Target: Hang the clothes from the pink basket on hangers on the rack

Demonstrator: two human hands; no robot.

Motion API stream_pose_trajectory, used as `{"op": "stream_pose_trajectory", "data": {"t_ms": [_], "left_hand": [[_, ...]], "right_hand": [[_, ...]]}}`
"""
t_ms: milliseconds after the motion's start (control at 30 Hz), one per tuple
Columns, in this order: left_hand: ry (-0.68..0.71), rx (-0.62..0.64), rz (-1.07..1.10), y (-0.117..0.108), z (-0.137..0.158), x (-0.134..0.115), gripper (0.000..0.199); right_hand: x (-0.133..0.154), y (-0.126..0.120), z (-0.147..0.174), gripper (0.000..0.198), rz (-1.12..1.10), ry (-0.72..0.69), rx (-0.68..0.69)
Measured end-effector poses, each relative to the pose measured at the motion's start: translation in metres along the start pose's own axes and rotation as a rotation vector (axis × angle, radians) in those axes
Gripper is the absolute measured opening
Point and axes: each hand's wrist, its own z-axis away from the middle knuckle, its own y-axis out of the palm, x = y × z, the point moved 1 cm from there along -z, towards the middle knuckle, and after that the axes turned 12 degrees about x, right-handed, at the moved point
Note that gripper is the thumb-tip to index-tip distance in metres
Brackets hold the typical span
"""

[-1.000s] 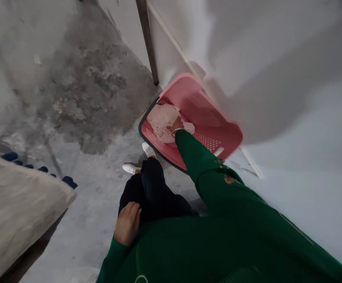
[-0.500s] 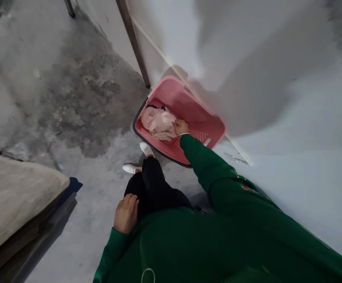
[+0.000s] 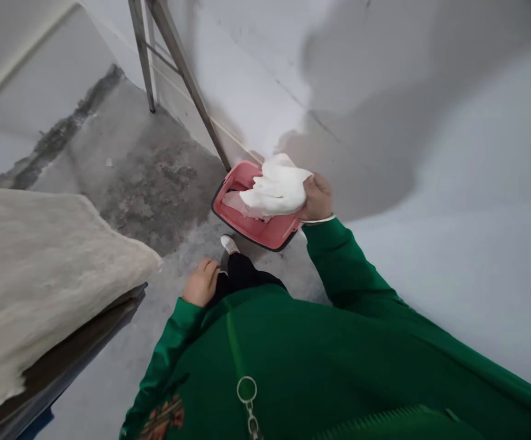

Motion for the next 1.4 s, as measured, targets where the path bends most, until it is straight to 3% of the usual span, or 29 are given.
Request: {"op": "stream_pose_trajectory", "data": {"t_ms": [100,167,267,333,433,533,633,700,833,900,1000,1100,1267,1400], "left_hand": [[0.082,-0.126,0.154,-0.043,-0.021,-0.021,0.043],[0.174,-0.221,0.213,-0.074,-0.032,-0.036,0.063],[0.271,-0.291,0.315,-0.113,-0.034,-0.054,0.086],[0.285,-0.206,0.424,-0.128,-0.024,-0.059,0.08],[0.193,-0.177,0.578,-0.134,0.002,-0.055,0.062],[0.058,-0.432,0.761,-0.134,0.032,-0.049,0.064],[0.013,-0.673,1.054,-0.14,0.053,-0.056,0.067],[0.033,-0.754,1.259,-0.148,0.062,-0.07,0.06],[0.099,-0.761,1.531,-0.169,0.076,-0.101,0.045],[0.122,-0.761,1.59,-0.178,0.083,-0.109,0.045],[0.194,-0.799,1.62,-0.185,0.089,-0.115,0.047],[0.222,-0.862,1.61,-0.186,0.089,-0.118,0.049],[0.159,-0.909,1.487,-0.187,0.09,-0.116,0.045],[0.051,-0.837,1.207,-0.188,0.106,-0.085,0.033]], "right_hand": [[0.079,0.011,0.012,0.066,-0.091,-0.065,0.239],[0.118,0.028,0.025,0.062,-0.214,-0.116,0.512],[0.152,0.056,0.044,0.053,-0.361,-0.166,0.957],[0.162,0.07,0.052,0.049,-0.384,-0.183,1.085],[0.163,0.081,0.053,0.048,-0.336,-0.201,0.9],[0.157,0.091,0.045,0.045,-0.238,-0.216,0.673],[0.151,0.111,0.037,0.043,-0.118,-0.296,0.66],[0.153,0.126,0.037,0.043,-0.022,-0.418,0.667],[0.172,0.147,0.059,0.045,0.111,-0.683,0.55],[0.182,0.154,0.08,0.046,0.126,-0.777,0.577],[0.187,0.17,0.113,0.056,0.159,-0.929,0.706],[0.181,0.191,0.13,0.065,0.237,-0.982,0.722],[0.171,0.211,0.114,0.041,0.206,-0.901,0.778],[0.186,0.206,0.085,0.03,0.037,-0.688,0.883]]}}
